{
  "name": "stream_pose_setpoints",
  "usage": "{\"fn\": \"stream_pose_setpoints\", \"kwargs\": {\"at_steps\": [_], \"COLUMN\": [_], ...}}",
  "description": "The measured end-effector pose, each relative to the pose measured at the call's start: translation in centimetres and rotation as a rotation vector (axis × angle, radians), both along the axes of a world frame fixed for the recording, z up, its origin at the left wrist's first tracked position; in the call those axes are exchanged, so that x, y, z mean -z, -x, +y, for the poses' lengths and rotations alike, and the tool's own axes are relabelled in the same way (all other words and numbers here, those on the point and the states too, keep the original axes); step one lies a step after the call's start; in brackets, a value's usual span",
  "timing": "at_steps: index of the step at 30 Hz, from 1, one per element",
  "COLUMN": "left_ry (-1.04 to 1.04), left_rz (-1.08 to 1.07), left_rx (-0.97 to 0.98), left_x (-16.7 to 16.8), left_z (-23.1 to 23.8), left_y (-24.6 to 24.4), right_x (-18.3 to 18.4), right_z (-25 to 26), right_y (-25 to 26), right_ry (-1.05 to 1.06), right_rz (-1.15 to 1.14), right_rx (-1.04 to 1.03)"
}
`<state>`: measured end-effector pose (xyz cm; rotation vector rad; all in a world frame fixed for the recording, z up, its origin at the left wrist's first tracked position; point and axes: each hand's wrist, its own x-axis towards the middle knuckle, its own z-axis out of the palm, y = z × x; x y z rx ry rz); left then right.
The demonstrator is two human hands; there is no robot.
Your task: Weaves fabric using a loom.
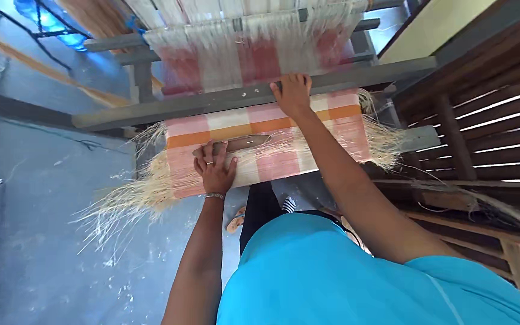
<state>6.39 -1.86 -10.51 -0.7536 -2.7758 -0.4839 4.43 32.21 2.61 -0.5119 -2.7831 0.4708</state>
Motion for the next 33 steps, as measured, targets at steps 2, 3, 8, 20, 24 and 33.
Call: {"fn": "stream_pose_setpoints", "kwargs": {"at_steps": [2,3,8,20,24,33], "left_ry": [0.006,0.001,-0.011,-0.017,-0.015,-0.008], "left_rz": [-0.001,0.006,0.009,0.039,0.048,0.05], "left_rx": [-0.011,-0.015,0.001,-0.012,-0.008,-0.03], "left_x": [-0.1,-0.1,0.2,0.0,-0.1,-0.2], "left_z": [-0.3,-0.2,-0.5,-0.6,-0.6,-0.5], "left_y": [0.1,0.1,0.3,0.2,0.0,-0.2], "right_x": [0.8,1.2,3.1,8.4,8.6,7.2], "right_z": [-0.5,-0.7,-4.7,-3.5,-0.8,4.7], "right_y": [0.1,-0.1,-5.9,-24.6,-27.8,-33.2], "right_ry": [-0.036,-0.054,0.109,0.201,0.169,0.21], "right_rz": [0.033,0.062,0.201,0.263,0.274,0.322], "right_rx": [0.018,0.015,-0.125,-0.084,0.048,0.46]}}
